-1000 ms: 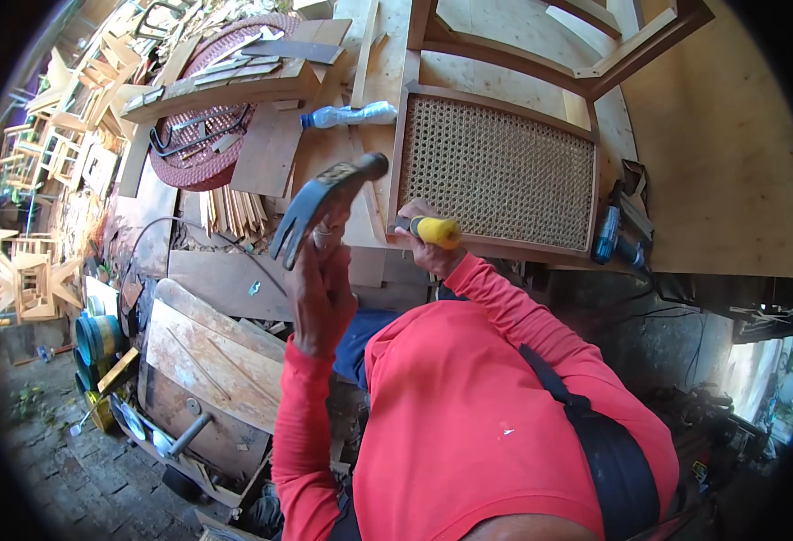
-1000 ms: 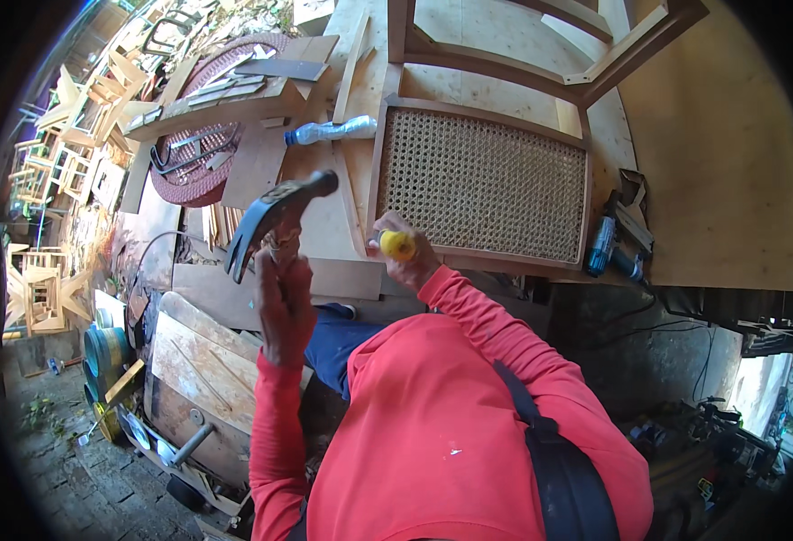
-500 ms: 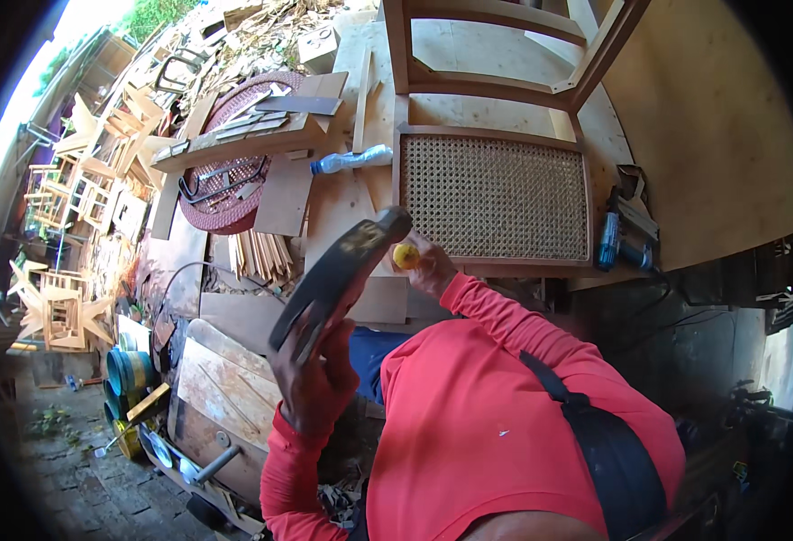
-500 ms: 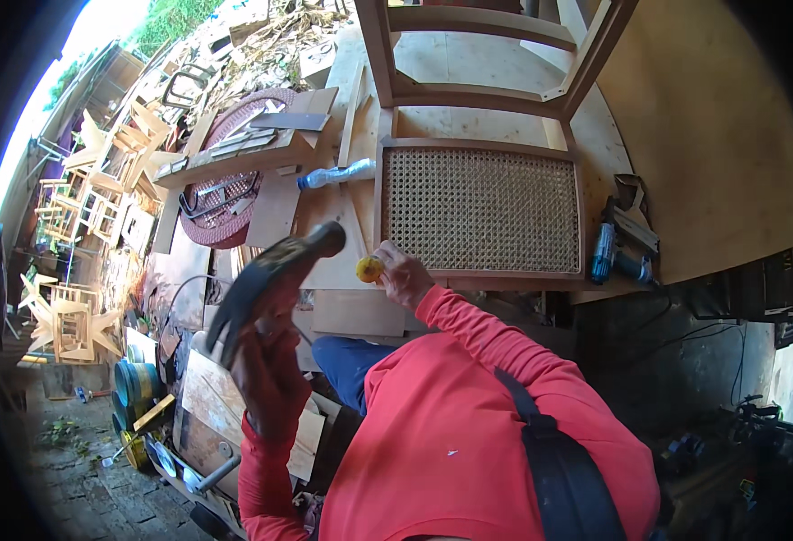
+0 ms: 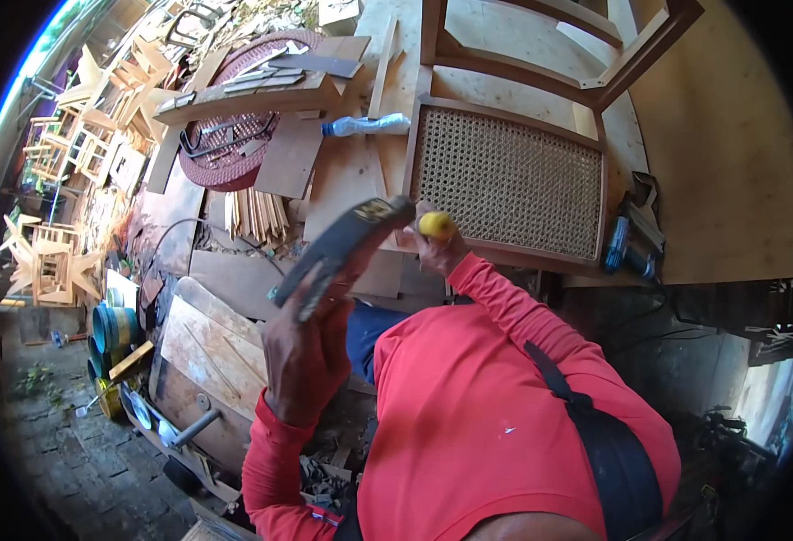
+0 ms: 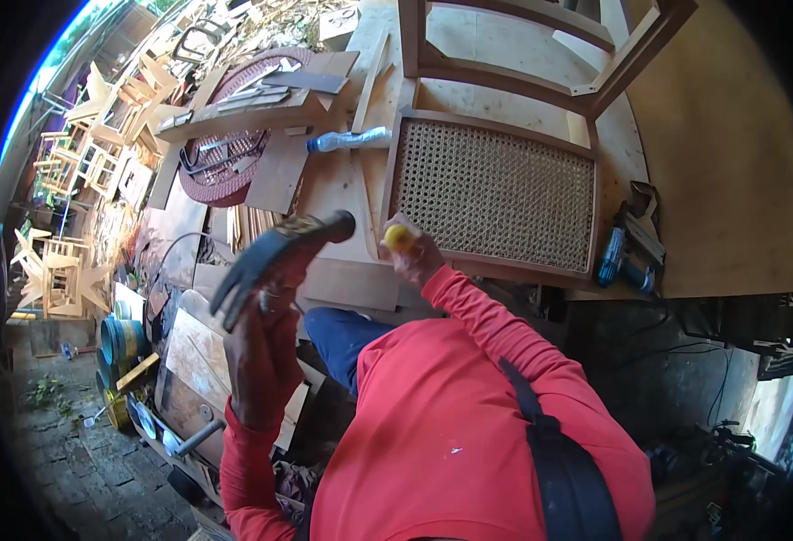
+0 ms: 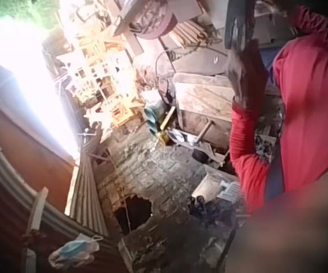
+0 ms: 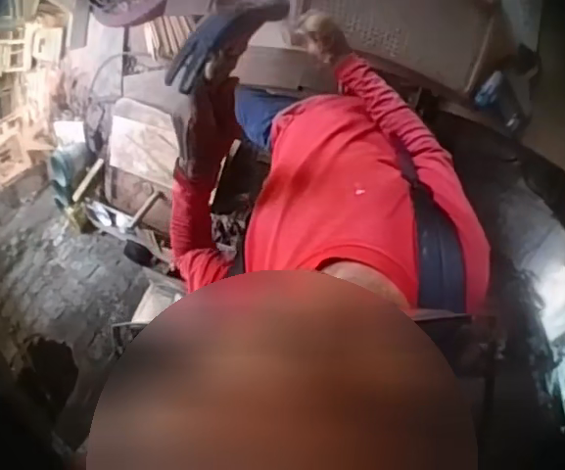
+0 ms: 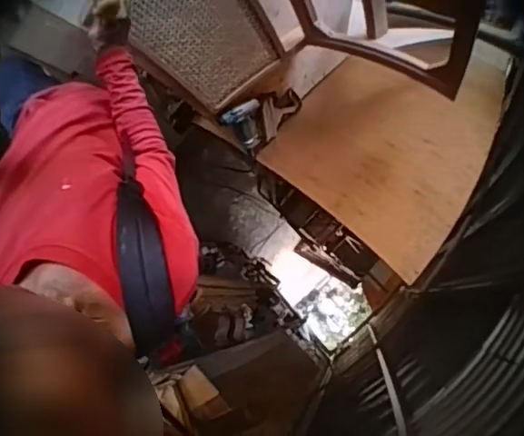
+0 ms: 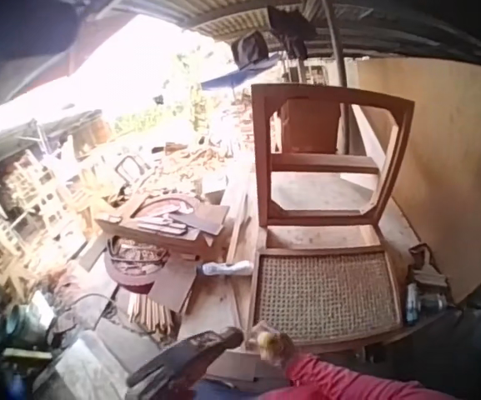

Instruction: Attaching a rattan mesh seat to a wooden chair frame using wood strips, adhesive, and a hammer and chisel.

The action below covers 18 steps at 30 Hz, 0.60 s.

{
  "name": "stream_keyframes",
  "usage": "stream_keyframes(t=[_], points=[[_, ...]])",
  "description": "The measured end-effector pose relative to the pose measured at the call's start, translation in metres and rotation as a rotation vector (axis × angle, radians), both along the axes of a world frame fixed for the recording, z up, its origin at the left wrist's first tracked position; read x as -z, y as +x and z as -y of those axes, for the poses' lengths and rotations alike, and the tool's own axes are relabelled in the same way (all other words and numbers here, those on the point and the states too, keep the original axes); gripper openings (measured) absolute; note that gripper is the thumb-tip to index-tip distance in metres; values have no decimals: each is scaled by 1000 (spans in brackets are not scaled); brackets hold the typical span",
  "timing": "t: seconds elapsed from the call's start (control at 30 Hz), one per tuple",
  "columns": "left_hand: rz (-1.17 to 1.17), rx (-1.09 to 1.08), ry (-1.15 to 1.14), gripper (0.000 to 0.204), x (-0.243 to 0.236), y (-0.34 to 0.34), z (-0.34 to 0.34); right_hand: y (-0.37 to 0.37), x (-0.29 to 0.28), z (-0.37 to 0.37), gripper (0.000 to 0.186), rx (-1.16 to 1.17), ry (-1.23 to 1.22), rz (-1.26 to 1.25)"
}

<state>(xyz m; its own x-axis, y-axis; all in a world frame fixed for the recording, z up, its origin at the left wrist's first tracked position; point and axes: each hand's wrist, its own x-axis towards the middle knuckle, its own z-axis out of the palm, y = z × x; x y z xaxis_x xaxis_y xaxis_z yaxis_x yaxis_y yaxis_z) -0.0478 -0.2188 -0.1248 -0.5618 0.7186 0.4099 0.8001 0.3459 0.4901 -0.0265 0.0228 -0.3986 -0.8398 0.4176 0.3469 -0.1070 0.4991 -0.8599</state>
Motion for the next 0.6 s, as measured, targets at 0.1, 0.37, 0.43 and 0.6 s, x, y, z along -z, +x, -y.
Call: stream_keyframes(t=[0.1,0.37,0.43,0.6], points=[[55,-123,42,25,17,-2,5,2,0,-11,24,42,43,-79],[437,-250,140,12,80,2,13,8,-10,-16,20,-3,5,-30],[496,-251,149,12,86,2,15,8,-9,-17,20,-3,-10,-8],[504,-237,94,14,94,1,16,8,-11,-15,19,-10,68,-46]])
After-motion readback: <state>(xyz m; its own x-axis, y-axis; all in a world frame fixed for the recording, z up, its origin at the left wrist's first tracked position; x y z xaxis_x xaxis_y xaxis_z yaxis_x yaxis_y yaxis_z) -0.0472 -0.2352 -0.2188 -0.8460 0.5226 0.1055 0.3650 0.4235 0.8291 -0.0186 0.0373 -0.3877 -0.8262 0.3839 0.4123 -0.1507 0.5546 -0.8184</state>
